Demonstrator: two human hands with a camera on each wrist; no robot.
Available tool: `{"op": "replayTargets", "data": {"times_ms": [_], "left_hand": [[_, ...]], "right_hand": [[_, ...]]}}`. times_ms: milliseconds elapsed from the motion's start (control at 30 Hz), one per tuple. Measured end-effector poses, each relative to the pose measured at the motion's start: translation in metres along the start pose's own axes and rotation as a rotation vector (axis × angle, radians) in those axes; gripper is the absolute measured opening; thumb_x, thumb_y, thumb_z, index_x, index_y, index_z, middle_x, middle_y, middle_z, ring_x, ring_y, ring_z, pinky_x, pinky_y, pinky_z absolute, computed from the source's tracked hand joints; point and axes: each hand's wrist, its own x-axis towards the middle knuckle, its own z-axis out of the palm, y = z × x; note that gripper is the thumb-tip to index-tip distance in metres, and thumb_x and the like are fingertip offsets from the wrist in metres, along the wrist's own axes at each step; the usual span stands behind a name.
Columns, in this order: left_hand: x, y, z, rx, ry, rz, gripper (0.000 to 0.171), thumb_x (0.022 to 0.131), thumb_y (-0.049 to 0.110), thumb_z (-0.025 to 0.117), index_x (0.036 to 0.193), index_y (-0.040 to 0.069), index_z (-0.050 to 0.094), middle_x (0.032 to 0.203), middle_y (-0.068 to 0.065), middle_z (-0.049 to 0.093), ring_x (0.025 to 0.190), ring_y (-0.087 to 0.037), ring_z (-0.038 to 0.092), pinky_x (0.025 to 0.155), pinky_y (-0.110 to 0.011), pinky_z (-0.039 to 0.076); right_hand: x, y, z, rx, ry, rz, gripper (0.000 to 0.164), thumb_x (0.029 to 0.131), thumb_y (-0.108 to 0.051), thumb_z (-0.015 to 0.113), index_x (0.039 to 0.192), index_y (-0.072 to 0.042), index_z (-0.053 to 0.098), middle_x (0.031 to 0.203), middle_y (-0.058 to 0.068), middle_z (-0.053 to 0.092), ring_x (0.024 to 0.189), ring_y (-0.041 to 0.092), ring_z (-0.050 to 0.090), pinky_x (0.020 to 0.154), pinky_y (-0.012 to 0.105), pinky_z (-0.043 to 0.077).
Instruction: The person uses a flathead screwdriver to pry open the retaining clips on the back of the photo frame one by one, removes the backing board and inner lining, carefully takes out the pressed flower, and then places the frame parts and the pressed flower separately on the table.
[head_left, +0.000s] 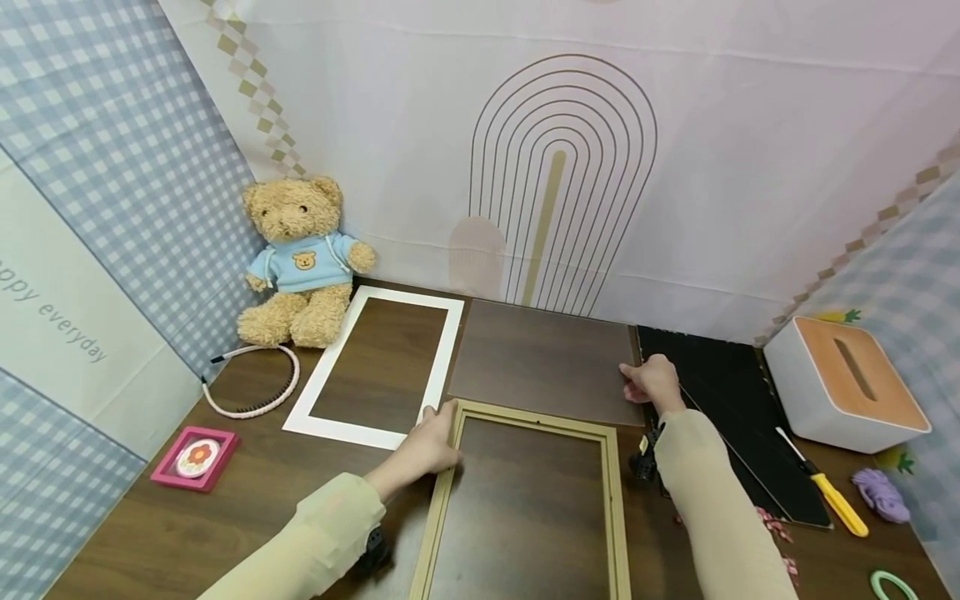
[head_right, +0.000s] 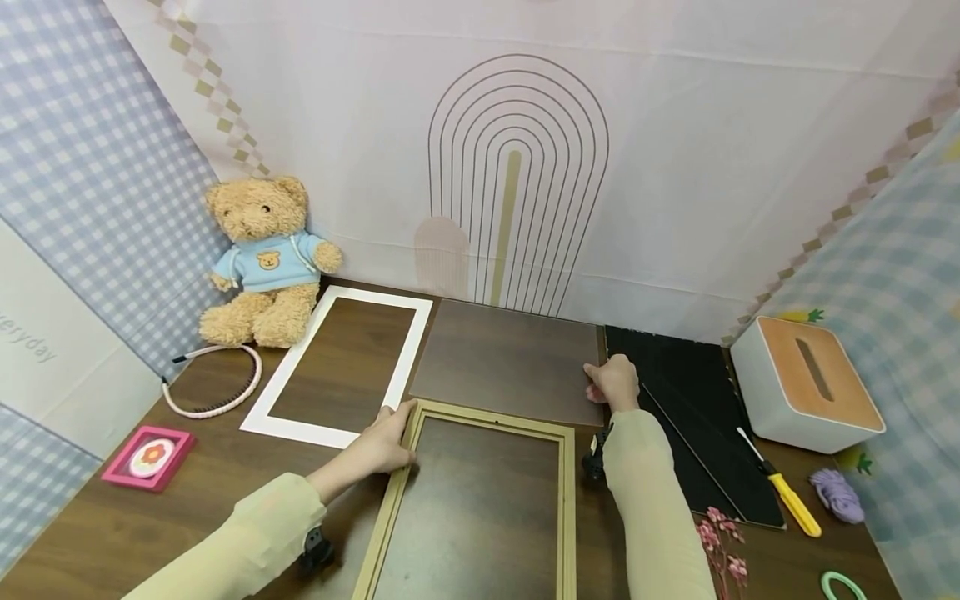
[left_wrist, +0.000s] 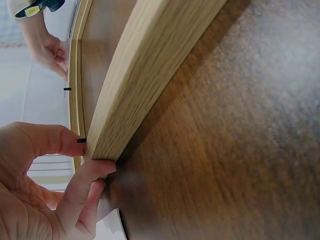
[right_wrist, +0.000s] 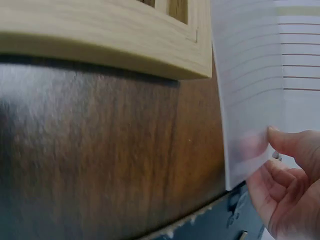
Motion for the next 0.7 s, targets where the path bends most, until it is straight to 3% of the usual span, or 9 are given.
{"op": "replayTargets", "data": {"times_ms": [167, 300, 467, 700], "left_hand": [[0.0010, 0.0002, 0.0011, 0.006, -0.008, -0.007, 0.086, 0.069, 0.005, 0.074, 0.142, 0.003, 0.030, 0.107, -0.024, 0.045, 0.072, -0.025, 0.050, 0.065, -0.036, 0.050], [0.0005, 0.0010, 0.0007, 0.006, -0.015, -0.012, 0.086, 0.070, 0.005, 0.074, 0.143, 0.003, 0.029, 0.107, -0.024, 0.045, 0.070, -0.024, 0.050, 0.061, -0.034, 0.048], [-0.0002, 0.0032, -0.0004, 0.007, -0.011, -0.007, 0.085, 0.070, 0.005, 0.074, 0.142, 0.002, 0.030, 0.107, -0.024, 0.046, 0.070, -0.024, 0.050, 0.061, -0.034, 0.048], [-0.0025, 0.0011, -0.0005, 0.007, -0.004, 0.001, 0.086, 0.069, 0.006, 0.075, 0.142, 0.002, 0.030, 0.107, -0.024, 0.046, 0.073, -0.025, 0.050, 0.065, -0.037, 0.049]], "right_hand": [[-0.0067, -0.0057, -0.0023, -0.244, 0.058, -0.088, 0.035, 0.092, -0.023, 0.058, 0.082, 0.010, 0.063, 0.051, 0.005, 0.061, 0.042, 0.010, 0.059, 0.045, 0.027, 0.053], [-0.0094, -0.0083, -0.0020, -0.341, 0.085, -0.120, 0.036, 0.091, -0.025, 0.059, 0.076, 0.007, 0.063, 0.051, 0.007, 0.061, 0.042, 0.012, 0.057, 0.042, 0.026, 0.047], [-0.0090, -0.0086, -0.0024, -0.407, 0.111, -0.123, 0.038, 0.091, -0.028, 0.059, 0.074, 0.006, 0.063, 0.045, 0.004, 0.055, 0.042, 0.014, 0.054, 0.040, 0.024, 0.039], [-0.0052, -0.0012, -0.0005, -0.400, 0.112, -0.147, 0.037, 0.090, -0.028, 0.060, 0.069, 0.002, 0.058, 0.041, 0.001, 0.048, 0.039, 0.013, 0.050, 0.037, 0.022, 0.035]]}}
